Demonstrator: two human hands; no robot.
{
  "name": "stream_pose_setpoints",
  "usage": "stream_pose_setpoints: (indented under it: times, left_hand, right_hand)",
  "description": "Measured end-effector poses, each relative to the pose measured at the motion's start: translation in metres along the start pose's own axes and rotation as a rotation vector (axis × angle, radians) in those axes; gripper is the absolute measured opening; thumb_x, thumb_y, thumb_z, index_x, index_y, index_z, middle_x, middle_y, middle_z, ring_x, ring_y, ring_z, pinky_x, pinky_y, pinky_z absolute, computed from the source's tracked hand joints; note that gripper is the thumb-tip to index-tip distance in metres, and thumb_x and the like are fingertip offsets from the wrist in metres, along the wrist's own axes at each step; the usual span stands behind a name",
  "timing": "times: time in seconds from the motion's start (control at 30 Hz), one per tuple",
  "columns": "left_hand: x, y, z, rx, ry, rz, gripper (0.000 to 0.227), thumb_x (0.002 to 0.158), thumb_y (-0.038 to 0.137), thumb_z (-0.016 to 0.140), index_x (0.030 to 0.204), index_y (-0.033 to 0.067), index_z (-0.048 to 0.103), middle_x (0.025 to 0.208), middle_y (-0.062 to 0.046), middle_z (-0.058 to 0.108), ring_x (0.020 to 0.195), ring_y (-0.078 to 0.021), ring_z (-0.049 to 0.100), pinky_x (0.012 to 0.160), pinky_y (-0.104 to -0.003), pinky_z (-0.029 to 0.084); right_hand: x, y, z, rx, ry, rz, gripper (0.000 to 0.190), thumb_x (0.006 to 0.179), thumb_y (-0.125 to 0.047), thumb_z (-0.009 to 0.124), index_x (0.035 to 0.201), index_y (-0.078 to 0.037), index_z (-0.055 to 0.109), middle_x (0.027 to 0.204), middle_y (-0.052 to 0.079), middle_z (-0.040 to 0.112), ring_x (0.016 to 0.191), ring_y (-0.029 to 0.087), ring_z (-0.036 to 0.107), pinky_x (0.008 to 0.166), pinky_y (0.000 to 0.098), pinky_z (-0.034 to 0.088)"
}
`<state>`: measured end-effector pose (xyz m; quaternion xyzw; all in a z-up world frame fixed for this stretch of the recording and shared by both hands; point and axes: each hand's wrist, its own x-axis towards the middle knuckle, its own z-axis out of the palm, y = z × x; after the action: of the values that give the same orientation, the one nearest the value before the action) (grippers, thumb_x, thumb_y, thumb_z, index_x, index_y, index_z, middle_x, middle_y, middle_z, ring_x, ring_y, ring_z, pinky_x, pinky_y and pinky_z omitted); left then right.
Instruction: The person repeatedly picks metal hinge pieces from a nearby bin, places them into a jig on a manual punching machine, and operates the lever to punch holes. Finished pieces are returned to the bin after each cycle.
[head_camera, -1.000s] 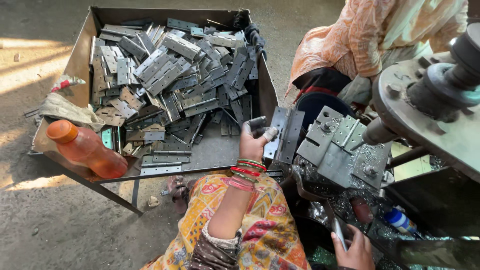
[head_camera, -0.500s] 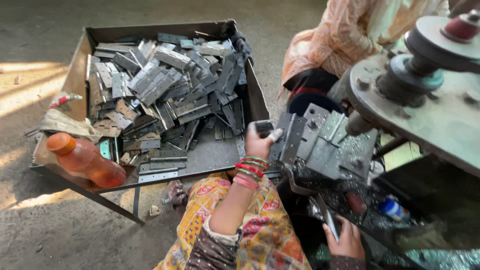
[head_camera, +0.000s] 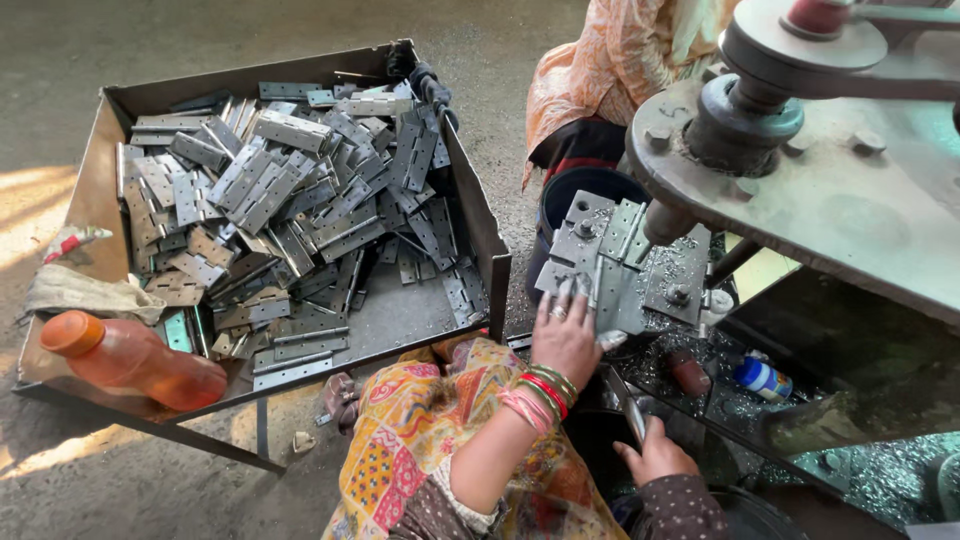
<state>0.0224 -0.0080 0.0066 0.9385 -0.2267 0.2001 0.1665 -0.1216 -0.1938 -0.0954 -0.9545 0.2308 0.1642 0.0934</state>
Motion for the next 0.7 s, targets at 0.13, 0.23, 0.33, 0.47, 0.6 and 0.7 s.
stream_pose_setpoints:
  times: [0.13,0.23,0.33,0.47,0.6,0.7]
  left_hand:
    - [0.003,0.019,0.01,-0.064,-0.158,0.061,0.059,0.1,0.051,0.049,0.131,0.0023,0.063,0.151,-0.015,0.053,0.15,-0.0309,0.038,0.123,-0.057,0.02]
    - [0.02,0.018,0.021,-0.022,-0.116,0.028,0.055,0.1,0.045,0.047,0.132,0.0037,0.064,0.148,-0.013,0.055,0.144,-0.0299,0.043,0.122,-0.06,0.02]
    - [0.034,0.015,0.029,-0.06,-0.17,0.01,0.054,0.101,0.045,0.048,0.131,0.0035,0.064,0.148,-0.014,0.056,0.141,-0.0292,0.046,0.124,-0.059,0.018]
    - [0.038,0.013,0.03,-0.043,-0.138,0.038,0.051,0.096,0.041,0.053,0.129,0.0033,0.066,0.144,-0.012,0.059,0.14,-0.0279,0.049,0.125,-0.058,0.017]
    - [0.031,0.009,0.024,-0.05,-0.058,0.063,0.049,0.095,0.04,0.056,0.124,0.002,0.068,0.138,-0.012,0.062,0.141,-0.0284,0.05,0.124,-0.058,0.017]
    - [0.037,0.006,0.022,-0.072,-0.081,0.053,0.042,0.093,0.031,0.055,0.121,0.0033,0.069,0.14,-0.011,0.062,0.139,-0.0275,0.05,0.125,-0.059,0.018]
  right_hand:
    - [0.017,0.003,-0.013,0.005,-0.058,-0.069,0.066,0.084,-0.059,0.071,0.118,-0.006,0.048,0.086,0.024,0.075,0.086,0.043,0.075,0.078,0.0513,0.06]
    - [0.016,-0.005,-0.014,-0.047,-0.052,-0.035,0.061,0.086,-0.058,0.069,0.113,-0.006,0.051,0.087,0.024,0.076,0.086,0.042,0.076,0.078,0.0517,0.06]
    - [0.01,-0.004,-0.013,-0.049,0.027,-0.027,0.058,0.086,-0.057,0.069,0.111,-0.008,0.051,0.086,0.024,0.075,0.086,0.043,0.074,0.078,0.054,0.059]
    - [0.009,0.003,-0.003,0.006,0.081,-0.034,0.056,0.086,-0.058,0.068,0.111,-0.01,0.052,0.084,0.023,0.075,0.085,0.045,0.073,0.076,0.0559,0.058]
    - [0.0,0.011,0.042,0.134,0.034,0.046,0.054,0.086,-0.054,0.067,0.118,-0.013,0.052,0.086,0.024,0.075,0.083,0.047,0.073,0.074,0.0558,0.058]
    - [-0.01,0.011,0.091,0.34,0.289,-0.035,0.052,0.084,-0.05,0.065,0.124,-0.017,0.054,0.088,0.026,0.073,0.081,0.051,0.07,0.07,0.0593,0.055]
